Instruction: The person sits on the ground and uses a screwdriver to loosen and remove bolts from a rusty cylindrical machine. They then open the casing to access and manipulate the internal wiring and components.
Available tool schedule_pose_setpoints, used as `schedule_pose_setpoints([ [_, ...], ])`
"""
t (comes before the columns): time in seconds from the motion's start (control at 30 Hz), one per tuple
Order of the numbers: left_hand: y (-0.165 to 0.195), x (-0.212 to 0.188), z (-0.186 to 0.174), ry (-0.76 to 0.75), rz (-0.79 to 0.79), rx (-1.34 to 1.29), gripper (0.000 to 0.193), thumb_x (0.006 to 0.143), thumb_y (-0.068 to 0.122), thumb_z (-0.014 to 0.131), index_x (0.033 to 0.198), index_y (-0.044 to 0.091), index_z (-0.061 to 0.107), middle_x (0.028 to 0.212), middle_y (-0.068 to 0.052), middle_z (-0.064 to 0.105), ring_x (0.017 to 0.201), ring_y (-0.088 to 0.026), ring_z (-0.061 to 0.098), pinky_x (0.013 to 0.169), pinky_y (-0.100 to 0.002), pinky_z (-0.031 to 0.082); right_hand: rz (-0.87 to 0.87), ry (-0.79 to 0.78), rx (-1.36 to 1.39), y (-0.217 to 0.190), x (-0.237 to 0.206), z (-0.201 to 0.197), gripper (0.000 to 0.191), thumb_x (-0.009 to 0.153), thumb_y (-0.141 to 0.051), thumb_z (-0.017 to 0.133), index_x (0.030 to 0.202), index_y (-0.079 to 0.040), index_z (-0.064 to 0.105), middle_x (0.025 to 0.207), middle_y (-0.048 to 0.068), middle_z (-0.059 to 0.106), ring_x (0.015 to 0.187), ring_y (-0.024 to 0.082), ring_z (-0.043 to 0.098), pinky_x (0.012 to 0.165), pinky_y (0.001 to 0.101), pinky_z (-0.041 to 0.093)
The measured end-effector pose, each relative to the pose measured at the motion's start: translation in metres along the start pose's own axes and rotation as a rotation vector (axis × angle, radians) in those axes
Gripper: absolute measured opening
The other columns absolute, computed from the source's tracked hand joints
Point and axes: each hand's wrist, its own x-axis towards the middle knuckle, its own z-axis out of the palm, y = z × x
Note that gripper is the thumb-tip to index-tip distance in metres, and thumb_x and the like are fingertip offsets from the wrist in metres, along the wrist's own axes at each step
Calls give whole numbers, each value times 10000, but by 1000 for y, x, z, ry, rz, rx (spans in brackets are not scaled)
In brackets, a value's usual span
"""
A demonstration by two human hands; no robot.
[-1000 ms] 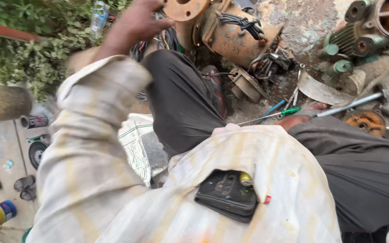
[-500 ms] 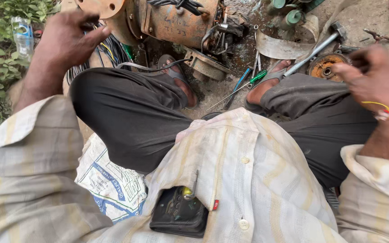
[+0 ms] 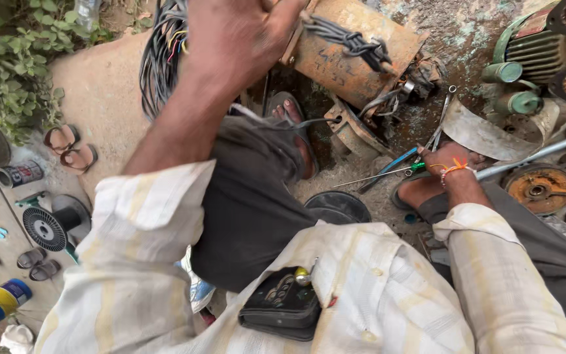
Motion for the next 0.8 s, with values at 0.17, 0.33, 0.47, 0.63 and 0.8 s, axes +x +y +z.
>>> schedule_pose_setpoints([
  [0.17,17,13,-30,-77,165,-108,302,1035,64,826,1261,-52,662,1113,-165,683,885,-202,740,760,-291,630,133,-11,115,-7,37,20,778,974,-649,661,1241,81,692,1289,340,657,1248,484,601,1069,551,446],
  [0.33,28,32,-26,-283,91,-82,361,977,62,866,1218,-114,664,1128,-220,682,877,-228,735,728,-320,603,287,90,226,-12,72,32,798,877,-630,737,1237,69,604,1174,345,661,1121,489,639,936,564,493],
  [0.47,28,39,-21,-373,63,-68,365,1004,88,839,1246,-116,657,1151,-232,679,1003,-251,744,817,-322,629,343,84,123,-5,91,38,686,845,-533,773,1210,23,604,1061,258,726,1020,458,698,960,585,475],
  [0.63,28,40,-17,-417,4,-59,385,1026,137,836,1275,-99,662,1172,-230,685,1012,-253,750,808,-333,636,176,197,361,7,92,46,436,839,-294,773,1148,0,680,1030,255,729,944,428,705,819,487,548],
  [0.8,39,38,-21,-406,130,56,409,1017,186,879,1239,-93,677,1141,-216,691,1009,-279,736,822,-370,611,151,-73,721,15,75,47,457,870,-309,789,1108,64,671,1013,234,768,948,348,764,860,440,577],
])
